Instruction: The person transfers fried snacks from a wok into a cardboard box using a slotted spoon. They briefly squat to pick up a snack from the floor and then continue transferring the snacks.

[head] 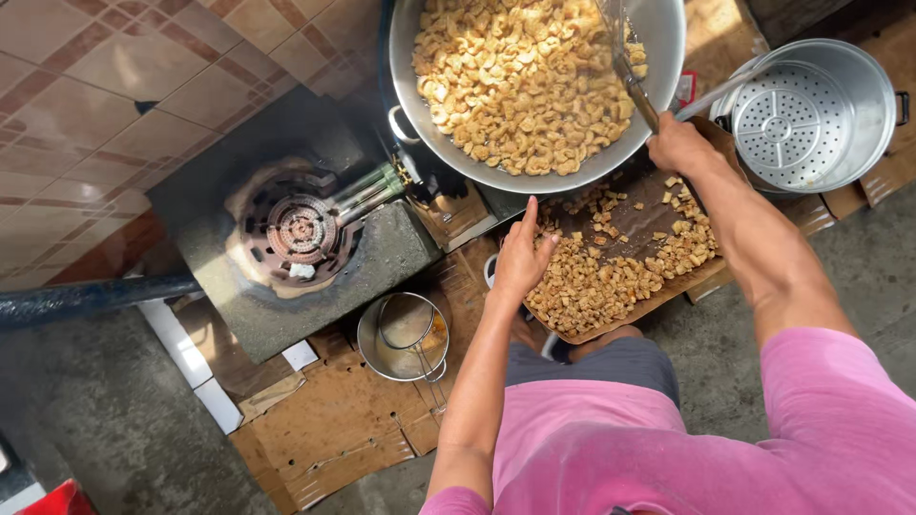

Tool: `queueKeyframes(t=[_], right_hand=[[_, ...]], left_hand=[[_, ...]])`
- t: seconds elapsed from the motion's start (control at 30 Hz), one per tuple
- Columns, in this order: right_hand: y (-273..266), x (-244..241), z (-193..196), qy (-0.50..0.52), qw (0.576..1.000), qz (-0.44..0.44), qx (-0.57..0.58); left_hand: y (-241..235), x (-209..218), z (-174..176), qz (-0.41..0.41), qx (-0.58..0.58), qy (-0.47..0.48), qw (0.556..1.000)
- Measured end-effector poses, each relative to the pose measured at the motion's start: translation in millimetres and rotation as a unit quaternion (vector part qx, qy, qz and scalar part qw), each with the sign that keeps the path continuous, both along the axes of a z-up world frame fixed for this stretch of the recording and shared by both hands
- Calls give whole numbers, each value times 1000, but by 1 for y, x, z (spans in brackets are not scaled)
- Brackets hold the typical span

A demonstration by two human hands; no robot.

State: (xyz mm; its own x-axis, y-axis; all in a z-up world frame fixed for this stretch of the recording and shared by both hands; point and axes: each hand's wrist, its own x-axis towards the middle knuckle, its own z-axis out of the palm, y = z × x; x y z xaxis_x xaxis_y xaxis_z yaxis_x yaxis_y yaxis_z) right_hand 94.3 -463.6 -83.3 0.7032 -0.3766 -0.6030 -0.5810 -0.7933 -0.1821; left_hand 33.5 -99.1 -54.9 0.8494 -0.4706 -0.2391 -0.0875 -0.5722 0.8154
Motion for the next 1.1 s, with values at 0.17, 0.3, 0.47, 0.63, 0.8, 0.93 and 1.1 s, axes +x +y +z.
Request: queueKeyframes(t=[0.17,0.3,0.47,0.63,0.8,0.93,1.1], right_hand=[[9,-18,37,6,999,39,36],[7,-43,101,-10,996,78,42],[6,-80,154,-39,992,113,40],[2,-111,144,-108,983,134,67],[-3,-107,85,3,959,-64,277],[1,-74,35,39,974,-76,209],[10,-10,21,17,998,44,49]], left_hand=[[-12,-5,3,1,-7,-9,1000],[-29,-3,12,12,20,21,1000],[-54,-4,25,61,-5,2,998],[-57,-15,28,103,-14,-22,994],[-47,-20,19,118,-36,-9,992],[-46,3,16,87,23,25,996],[-50,29,15,89,50,29,994]])
